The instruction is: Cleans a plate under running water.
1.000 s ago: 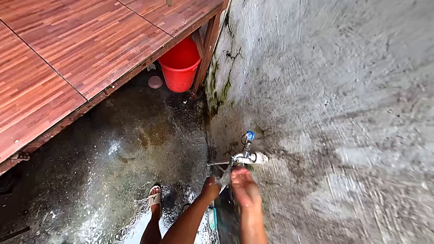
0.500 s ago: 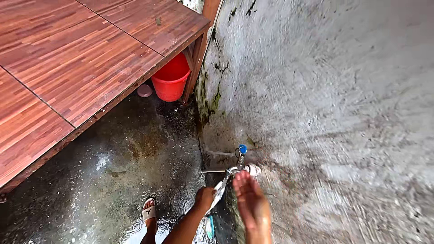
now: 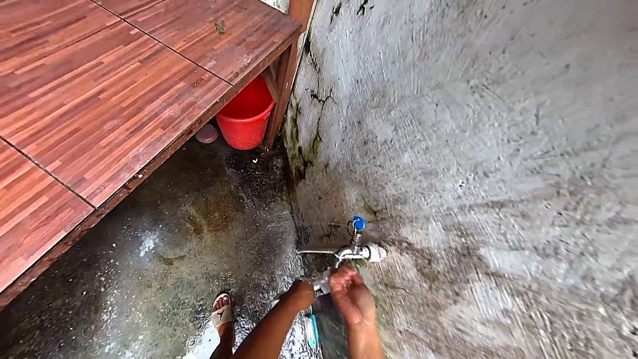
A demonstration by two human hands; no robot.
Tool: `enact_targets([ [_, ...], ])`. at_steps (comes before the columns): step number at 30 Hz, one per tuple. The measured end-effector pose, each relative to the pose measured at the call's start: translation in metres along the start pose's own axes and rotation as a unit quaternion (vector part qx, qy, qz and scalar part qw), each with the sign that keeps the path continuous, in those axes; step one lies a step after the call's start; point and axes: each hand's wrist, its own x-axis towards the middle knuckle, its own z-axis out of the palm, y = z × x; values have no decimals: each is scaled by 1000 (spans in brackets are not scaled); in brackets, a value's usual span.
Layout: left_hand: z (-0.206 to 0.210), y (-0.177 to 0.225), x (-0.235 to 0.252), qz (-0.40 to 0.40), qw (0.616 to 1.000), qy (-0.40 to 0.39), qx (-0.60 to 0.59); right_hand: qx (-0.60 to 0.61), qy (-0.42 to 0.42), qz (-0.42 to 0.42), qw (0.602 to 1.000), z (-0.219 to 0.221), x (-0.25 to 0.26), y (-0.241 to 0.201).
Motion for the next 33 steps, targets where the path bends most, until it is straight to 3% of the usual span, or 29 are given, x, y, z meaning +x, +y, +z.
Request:
enact_targets([
  [4, -12, 27, 17, 42, 999, 31, -12, -160, -66, -127, 977, 63, -28, -44],
  [6, -15, 35, 28, 59, 997, 44, -1, -297, -87, -172, 935, 88, -32, -63],
  [7, -16, 39, 31, 65, 996, 46, 27, -393, -100, -186, 895, 95, -33, -73],
  [9, -19, 51, 33, 71, 991, 57, 97, -602, -117, -223, 758, 101, -34, -90],
  [11, -22, 62, 28, 60, 986, 82, 133, -752, -121, -316, 565, 101, -35, -101],
  [14, -21, 67, 25, 43, 983, 110, 144, -806, -180, -474, 304, 94, -17, -110],
  [17, -18, 64, 18, 58, 982, 97, 150, -829, -259, -474, 148, 95, 7, -116],
  [21, -14, 55, -14, 57, 983, 60, 166, -880, -291, -373, 47, 109, 10, -113],
  [26, -20, 22, -65, 14, 988, 107, 113, -883, -309, -354, 3, 127, 0, -118],
  [30, -4, -20, -138, -32, 978, 202, 49, -914, -289, -277, -65, 147, -3, -115],
  [33, 37, -74, -206, -89, 955, 281, -29, -928, -279, -203, -143, 167, -8, -100],
])
